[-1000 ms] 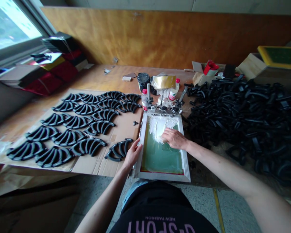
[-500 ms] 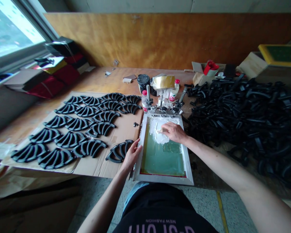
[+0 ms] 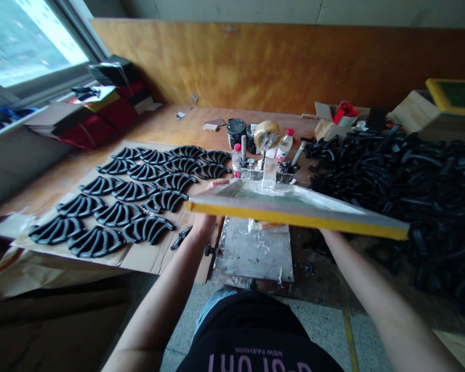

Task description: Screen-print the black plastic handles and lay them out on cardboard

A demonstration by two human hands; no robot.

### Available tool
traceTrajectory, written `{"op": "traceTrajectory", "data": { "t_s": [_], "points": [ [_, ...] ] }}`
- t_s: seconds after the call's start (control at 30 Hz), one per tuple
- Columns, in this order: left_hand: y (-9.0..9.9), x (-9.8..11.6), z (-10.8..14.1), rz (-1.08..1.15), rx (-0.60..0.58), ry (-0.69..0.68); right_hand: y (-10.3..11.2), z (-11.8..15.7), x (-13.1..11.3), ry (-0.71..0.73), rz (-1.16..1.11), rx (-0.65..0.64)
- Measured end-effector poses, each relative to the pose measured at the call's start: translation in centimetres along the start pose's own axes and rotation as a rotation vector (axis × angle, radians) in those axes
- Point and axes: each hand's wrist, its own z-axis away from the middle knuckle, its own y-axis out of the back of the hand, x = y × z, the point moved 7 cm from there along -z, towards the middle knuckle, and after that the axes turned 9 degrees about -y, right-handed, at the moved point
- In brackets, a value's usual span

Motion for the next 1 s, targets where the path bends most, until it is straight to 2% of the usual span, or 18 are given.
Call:
{"op": "traceTrajectory", "data": {
  "t_s": [0.13,0.23,0.3,0.4,0.5,0.6,0.73,0.83,0.9,1.0],
  "points": [
    [-1.2,-0.2,-1.2,0.183,0.038,-0.007,-5.2,4.6,-2.5,0.229,0.016,-0.207],
    [-1.1,-2.6,0.9,0.180,0.056,0.066,-7.1,6.1,-4.4,0.336,0.097,-0.310],
    [-1.5,-5.6,3.9,0.138,-0.039,0.216,-7.3,6.2,-5.0,0.361,0.130,-0.349],
    [-2.5,-10.2,9.9,0.111,-0.268,0.477,-7.5,6.8,-5.9,0.436,0.165,-0.381],
    [-2.5,-13.0,14.1,0.123,-0.331,0.584,-7.7,7.3,-5.8,0.480,0.196,-0.345],
    [-1.8,-14.1,15.7,0.127,-0.308,0.598,-7.9,7.5,-5.3,0.518,0.209,-0.331],
    [-1.7,-13.9,15.8,0.152,-0.290,0.608,-7.6,7.3,-6.3,0.525,0.188,-0.301],
    [-2.3,-13.3,15.0,0.242,-0.210,0.599,-8.2,8.7,-10.2,0.526,0.087,-0.301],
    [-1.9,-13.2,14.2,0.312,-0.062,0.571,-9.8,11.3,-14.2,0.594,0.036,-0.368],
    [1.4,-14.2,13.6,0.329,0.210,0.533,-13.4,15.4,-19.5,0.706,0.007,-0.464]
  ]
}}
